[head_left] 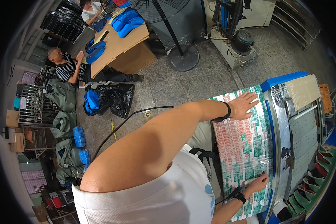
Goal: Operating an industrial machine to assemble shoe components.
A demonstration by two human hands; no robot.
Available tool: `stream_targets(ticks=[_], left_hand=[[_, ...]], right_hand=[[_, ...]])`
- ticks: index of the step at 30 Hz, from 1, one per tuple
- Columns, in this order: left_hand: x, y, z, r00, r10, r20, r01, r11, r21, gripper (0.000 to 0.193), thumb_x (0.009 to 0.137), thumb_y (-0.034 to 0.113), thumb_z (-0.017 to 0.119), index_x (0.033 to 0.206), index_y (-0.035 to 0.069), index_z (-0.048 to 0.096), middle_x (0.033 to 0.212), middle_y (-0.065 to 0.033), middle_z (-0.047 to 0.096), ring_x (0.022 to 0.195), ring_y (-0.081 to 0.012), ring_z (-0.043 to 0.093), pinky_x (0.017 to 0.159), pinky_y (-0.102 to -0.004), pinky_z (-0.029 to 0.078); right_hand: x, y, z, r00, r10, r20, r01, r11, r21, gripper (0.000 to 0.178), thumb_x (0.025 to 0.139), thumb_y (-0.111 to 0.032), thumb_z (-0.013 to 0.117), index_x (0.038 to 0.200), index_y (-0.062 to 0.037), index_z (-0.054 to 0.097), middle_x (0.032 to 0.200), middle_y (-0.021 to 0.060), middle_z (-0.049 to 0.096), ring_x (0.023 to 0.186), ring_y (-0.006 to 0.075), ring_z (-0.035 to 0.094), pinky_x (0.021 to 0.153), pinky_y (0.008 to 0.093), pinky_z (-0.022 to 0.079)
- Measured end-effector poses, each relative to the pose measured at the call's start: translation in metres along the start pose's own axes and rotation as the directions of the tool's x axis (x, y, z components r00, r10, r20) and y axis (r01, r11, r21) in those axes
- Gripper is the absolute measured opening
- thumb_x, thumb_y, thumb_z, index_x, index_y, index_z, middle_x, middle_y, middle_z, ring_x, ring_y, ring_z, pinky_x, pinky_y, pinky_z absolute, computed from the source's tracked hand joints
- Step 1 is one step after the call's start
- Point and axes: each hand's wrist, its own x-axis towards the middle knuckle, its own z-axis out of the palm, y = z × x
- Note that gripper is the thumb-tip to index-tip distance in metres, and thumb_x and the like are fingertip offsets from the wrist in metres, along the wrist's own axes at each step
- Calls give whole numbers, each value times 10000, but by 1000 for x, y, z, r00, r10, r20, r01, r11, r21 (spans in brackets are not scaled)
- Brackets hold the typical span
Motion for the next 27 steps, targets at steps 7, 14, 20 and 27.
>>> stream_targets(ticks=[7,14,20,27], left_hand=[[-1,0,0,1000,-6,15,5,1000,12,773,1116,460,441,1740,24,305,1822,-240,223,1709,-411,143,1395,-589,113],[-1,0,1,1000,1,-11,-1,1000,-3,773,1114,457,443,1737,18,309,1820,-241,228,1709,-408,147,1396,-584,113],[-1,-1,1,1000,4,-20,-4,1000,2,772,1113,458,444,1734,18,318,1820,-241,230,1708,-406,151,1395,-584,115],[-1,-1,3,999,7,-35,-7,1000,6,761,1111,454,442,1727,20,337,1812,-250,246,1705,-411,164,1392,-591,119]], right_hand=[[3,4,1,999,-24,-25,23,999,-28,423,1141,-391,573,1198,-70,844,1098,100,842,915,225,785,791,414,602],[4,8,1,999,-36,-12,36,999,-36,426,1142,-396,566,1208,-77,841,1087,93,840,905,217,779,795,409,596],[6,11,2,1000,-30,-10,30,999,-20,423,1143,-393,568,1223,-73,834,1086,92,836,896,215,771,792,405,593],[-1,-5,-2,1000,4,11,-4,1000,10,423,1144,-381,572,1207,-58,837,1071,97,838,870,207,773,785,400,594]])
